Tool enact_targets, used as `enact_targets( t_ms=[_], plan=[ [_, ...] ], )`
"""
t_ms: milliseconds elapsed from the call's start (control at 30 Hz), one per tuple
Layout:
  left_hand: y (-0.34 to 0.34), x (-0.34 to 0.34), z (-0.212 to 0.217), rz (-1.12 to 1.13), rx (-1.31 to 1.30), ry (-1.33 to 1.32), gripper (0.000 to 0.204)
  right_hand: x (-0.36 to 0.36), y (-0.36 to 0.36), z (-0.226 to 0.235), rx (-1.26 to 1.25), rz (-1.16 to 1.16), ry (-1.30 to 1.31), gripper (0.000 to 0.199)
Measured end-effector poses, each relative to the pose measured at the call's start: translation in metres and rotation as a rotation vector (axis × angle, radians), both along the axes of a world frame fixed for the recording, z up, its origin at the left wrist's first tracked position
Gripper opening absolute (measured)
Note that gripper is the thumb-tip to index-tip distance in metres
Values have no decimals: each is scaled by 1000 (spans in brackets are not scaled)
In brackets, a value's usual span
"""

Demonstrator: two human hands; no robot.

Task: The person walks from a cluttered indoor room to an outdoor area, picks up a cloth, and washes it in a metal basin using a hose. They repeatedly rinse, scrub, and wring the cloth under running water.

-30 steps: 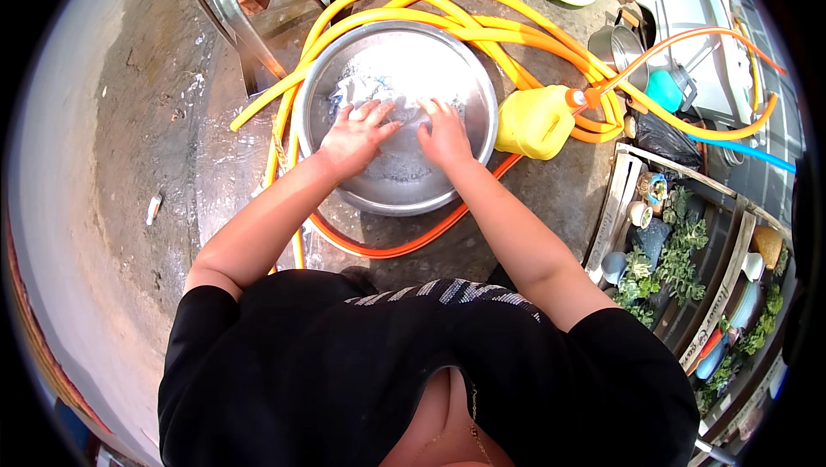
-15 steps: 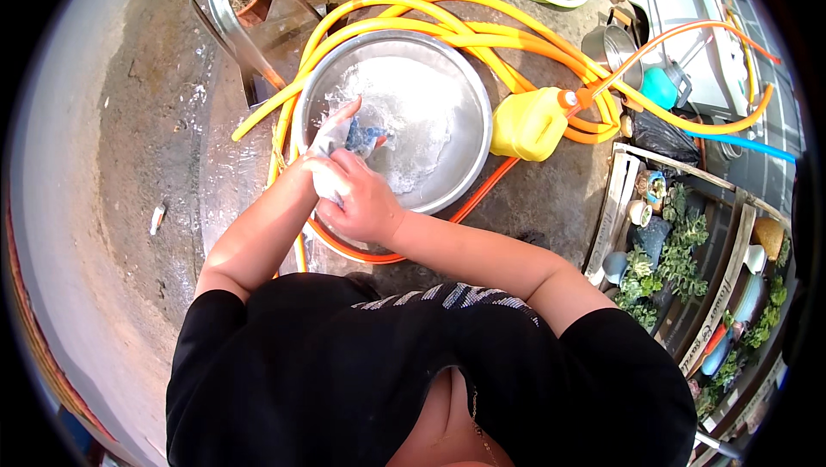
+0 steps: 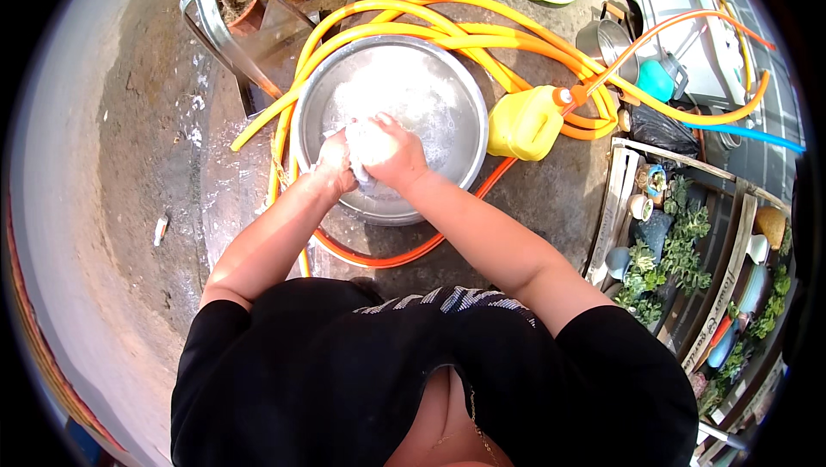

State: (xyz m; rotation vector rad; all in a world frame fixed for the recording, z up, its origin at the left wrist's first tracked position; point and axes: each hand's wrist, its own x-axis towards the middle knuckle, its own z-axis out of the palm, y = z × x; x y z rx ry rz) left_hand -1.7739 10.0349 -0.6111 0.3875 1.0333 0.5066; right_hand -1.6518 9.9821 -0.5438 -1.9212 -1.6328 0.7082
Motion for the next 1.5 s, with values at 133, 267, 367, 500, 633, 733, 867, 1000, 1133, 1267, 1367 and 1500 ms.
enact_targets(
  t_ms=[133,267,367,500,633,733,867,1000,1133,1267,1367,1500],
  plan=[
    [19,0,16,-95,297,504,44,58,20,-46,-177,-76,-295,33],
    [-3,3,15,-801,1136,1144,53,58,-16,-100,-11,85,-642,41],
    [-2,0,-9,-1140,1166,1184,57,60,-14,-102,-52,251,-593,48],
    [12,13,11,-653,419,567,64,76,21,-85,-263,-145,-111,54],
    [15,-8,-35,-91,-157,-352,69,-21,-10,3,80,23,327,44],
    [18,0,41,-164,-410,-250,51,-45,-30,38,200,199,243,34],
    [-13,4,-13,141,-77,-378,38,-10,13,3,335,44,104,16],
    [-2,15,19,130,-196,-202,35,2,26,-13,104,-36,-30,15],
    [4,-22,-18,-51,-233,-175,36,-48,-18,29,368,307,-25,15],
    [15,17,57,136,-276,-74,26,34,14,-42,166,246,-381,17],
    [19,-10,-22,-224,595,579,31,66,16,-58,105,7,-568,31],
    [-12,7,20,-1038,1330,1252,56,53,-21,-97,-162,91,-581,40]
  ],
)
